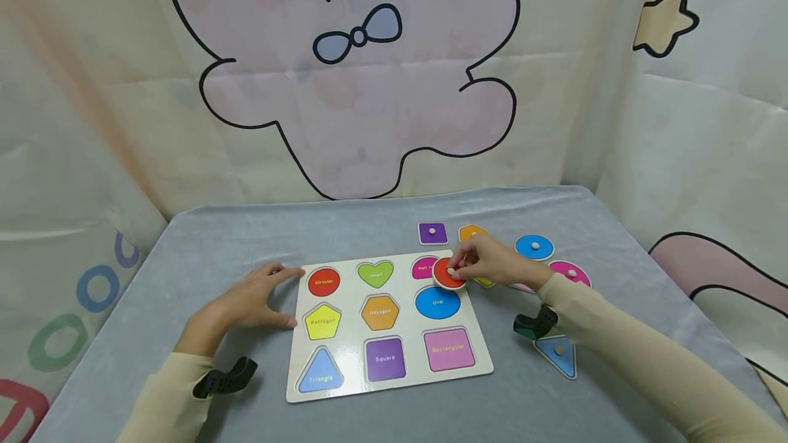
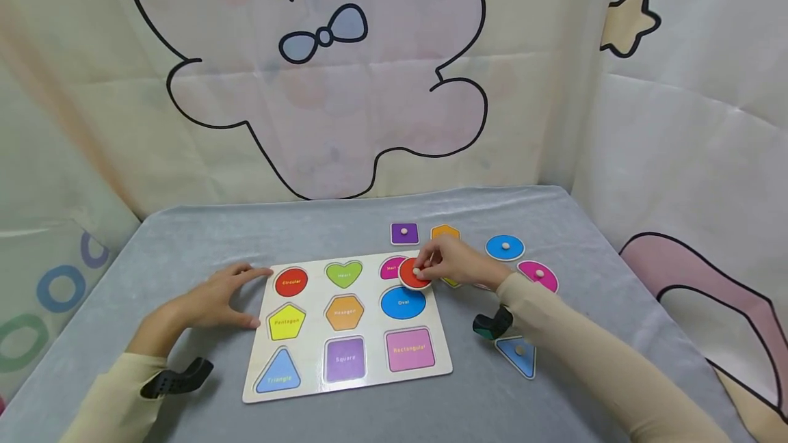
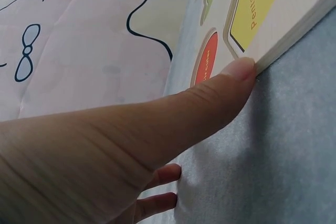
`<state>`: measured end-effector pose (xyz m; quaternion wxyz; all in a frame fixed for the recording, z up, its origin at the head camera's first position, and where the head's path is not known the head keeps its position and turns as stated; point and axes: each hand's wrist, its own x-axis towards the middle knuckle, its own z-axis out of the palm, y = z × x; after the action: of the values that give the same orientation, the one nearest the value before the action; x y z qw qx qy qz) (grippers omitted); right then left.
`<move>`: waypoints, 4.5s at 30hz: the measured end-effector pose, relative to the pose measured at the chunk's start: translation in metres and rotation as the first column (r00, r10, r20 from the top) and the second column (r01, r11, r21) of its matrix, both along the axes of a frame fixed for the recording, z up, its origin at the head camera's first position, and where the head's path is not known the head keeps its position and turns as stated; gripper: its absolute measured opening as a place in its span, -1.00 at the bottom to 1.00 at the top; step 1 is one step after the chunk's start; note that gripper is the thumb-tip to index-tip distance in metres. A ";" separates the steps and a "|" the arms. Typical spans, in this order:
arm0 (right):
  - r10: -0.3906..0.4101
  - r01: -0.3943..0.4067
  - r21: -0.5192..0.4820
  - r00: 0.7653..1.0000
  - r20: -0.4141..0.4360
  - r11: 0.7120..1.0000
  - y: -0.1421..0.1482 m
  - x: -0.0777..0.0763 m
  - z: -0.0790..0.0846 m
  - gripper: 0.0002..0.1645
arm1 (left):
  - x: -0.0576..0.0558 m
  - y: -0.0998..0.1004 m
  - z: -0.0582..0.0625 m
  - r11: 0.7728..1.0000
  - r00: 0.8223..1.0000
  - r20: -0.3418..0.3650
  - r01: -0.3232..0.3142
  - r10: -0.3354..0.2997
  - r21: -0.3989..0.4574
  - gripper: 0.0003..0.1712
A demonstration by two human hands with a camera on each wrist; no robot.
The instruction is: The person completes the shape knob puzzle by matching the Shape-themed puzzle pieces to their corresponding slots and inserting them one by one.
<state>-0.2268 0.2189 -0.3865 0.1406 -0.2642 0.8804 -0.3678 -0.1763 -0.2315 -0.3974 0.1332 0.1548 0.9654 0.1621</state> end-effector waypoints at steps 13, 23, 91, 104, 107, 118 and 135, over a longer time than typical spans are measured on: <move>0.013 -0.012 -0.019 0.999 0.030 1.000 -0.030 -0.003 -0.004 -0.90 | 0.005 -0.001 0.001 1.000 1.000 0.010 -0.011 0.011 0.003 0.13; 0.038 -0.037 -0.018 0.999 0.018 0.999 -0.058 -0.005 -0.010 -0.89 | 0.007 0.001 -0.002 1.000 1.000 0.019 -0.019 0.019 -0.001 0.13; -0.114 0.134 -0.082 0.971 0.208 0.988 -0.228 -0.004 -0.012 -0.95 | -0.002 -0.005 0.005 0.999 1.000 0.014 0.027 -0.028 0.032 0.12; -0.181 0.189 -0.016 0.961 0.209 0.982 -0.232 -0.003 -0.020 -0.94 | -0.001 -0.003 0.005 0.998 0.999 0.003 0.052 -0.052 0.035 0.10; -0.185 0.191 -0.014 0.964 0.191 0.981 -0.233 -0.003 -0.020 -0.93 | -0.002 -0.003 0.005 0.999 0.999 -0.001 0.038 -0.038 0.037 0.09; -0.097 0.106 -0.036 0.978 0.185 0.994 -0.230 -0.006 -0.022 -0.82 | -0.002 -0.005 0.005 0.999 0.999 0.006 0.037 -0.037 0.015 0.11; 0.055 -0.050 -0.068 0.996 0.068 0.996 -0.179 -0.006 -0.014 -0.73 | -0.003 0.000 0.002 1.000 1.000 0.020 0.005 -0.005 0.012 0.11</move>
<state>-0.2328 0.0394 -0.4004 0.1723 -0.2788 0.8551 -0.4018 -0.1791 -0.2316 -0.3959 0.1422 0.1563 0.9627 0.1690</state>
